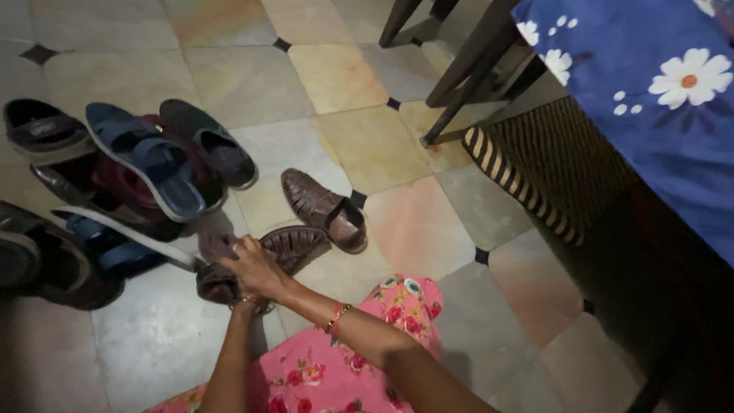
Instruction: The person sits on the floor and wipes a brown loafer with a cloth, then places it on a shoe rack. They then pick up a blue slip-on shoe and wipe it with the same cloth.
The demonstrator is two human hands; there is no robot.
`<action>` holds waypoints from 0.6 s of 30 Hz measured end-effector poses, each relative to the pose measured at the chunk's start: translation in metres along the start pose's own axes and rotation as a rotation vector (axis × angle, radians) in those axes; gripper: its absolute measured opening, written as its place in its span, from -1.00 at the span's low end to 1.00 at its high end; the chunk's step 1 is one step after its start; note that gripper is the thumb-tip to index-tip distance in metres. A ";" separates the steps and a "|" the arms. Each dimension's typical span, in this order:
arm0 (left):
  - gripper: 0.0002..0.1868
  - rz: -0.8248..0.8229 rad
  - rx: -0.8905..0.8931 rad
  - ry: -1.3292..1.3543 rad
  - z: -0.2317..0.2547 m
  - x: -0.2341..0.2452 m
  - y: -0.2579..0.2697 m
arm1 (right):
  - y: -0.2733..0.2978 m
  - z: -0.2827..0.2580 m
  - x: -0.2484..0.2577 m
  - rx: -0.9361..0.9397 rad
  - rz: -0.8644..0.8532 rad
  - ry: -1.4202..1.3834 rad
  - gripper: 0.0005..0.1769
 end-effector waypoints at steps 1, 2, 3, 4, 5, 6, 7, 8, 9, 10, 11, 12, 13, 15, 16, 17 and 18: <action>-0.48 0.018 0.021 -0.033 -0.005 -0.001 0.003 | -0.003 -0.012 -0.001 0.028 0.006 -0.007 -0.44; -0.52 0.045 0.019 -0.081 -0.009 0.000 0.004 | -0.007 -0.021 -0.001 0.019 -0.020 0.034 -0.48; -0.51 0.075 0.015 -0.101 -0.015 0.000 0.012 | -0.011 -0.035 -0.002 0.009 -0.046 0.066 -0.51; -0.37 0.213 0.156 0.113 -0.026 0.003 0.020 | -0.014 -0.047 -0.001 -0.001 -0.072 0.097 -0.52; -0.22 0.360 0.299 0.319 -0.032 0.005 0.022 | -0.018 -0.058 0.000 0.037 -0.106 0.086 -0.60; -0.07 0.511 0.442 0.522 -0.040 0.003 0.030 | -0.019 -0.066 0.002 0.076 -0.139 0.074 -0.67; -0.08 0.575 0.441 0.469 -0.040 0.007 0.032 | -0.019 -0.072 0.004 0.119 -0.169 0.064 -0.72; -0.09 0.638 0.438 0.415 -0.038 0.010 0.033 | -0.019 -0.076 0.009 0.156 -0.121 0.076 -0.71; -0.09 0.699 0.434 0.361 -0.037 0.013 0.037 | -0.016 -0.077 0.014 0.192 -0.073 0.087 -0.71; -0.16 0.715 0.350 0.644 -0.035 0.007 0.035 | -0.014 -0.077 0.019 0.226 -0.025 0.098 -0.70; -0.22 0.723 0.252 0.928 -0.030 0.001 0.031 | -0.014 -0.071 0.021 0.236 -0.038 0.097 -0.68; -0.29 0.721 0.146 1.211 -0.027 -0.003 0.031 | -0.014 -0.065 0.024 0.247 -0.051 0.096 -0.66; -0.29 0.629 0.231 1.364 -0.028 -0.015 0.031 | -0.012 -0.057 0.030 0.254 -0.065 0.097 -0.63; -0.29 0.431 0.404 1.660 -0.024 -0.037 0.024 | -0.006 -0.034 0.054 0.232 -0.025 0.016 -0.60; -0.29 0.324 0.492 1.803 -0.020 -0.047 0.019 | -0.005 -0.014 0.061 0.153 -0.096 0.079 -0.65; -0.29 0.214 0.579 1.943 -0.015 -0.054 0.015 | -0.002 0.004 0.066 0.075 -0.166 0.144 -0.69; -0.28 0.099 0.667 2.078 -0.009 -0.061 0.016 | 0.008 0.011 0.081 0.080 -0.099 0.098 -0.59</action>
Point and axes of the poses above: each hand's wrist, its own y-axis away from the middle knuckle, its own x-axis out of the back of the hand, z = x × y, the point moved 7 cm from there along -y, towards the middle knuckle, and after that the axes turned 9 degrees about -x, right-handed, at the moved point
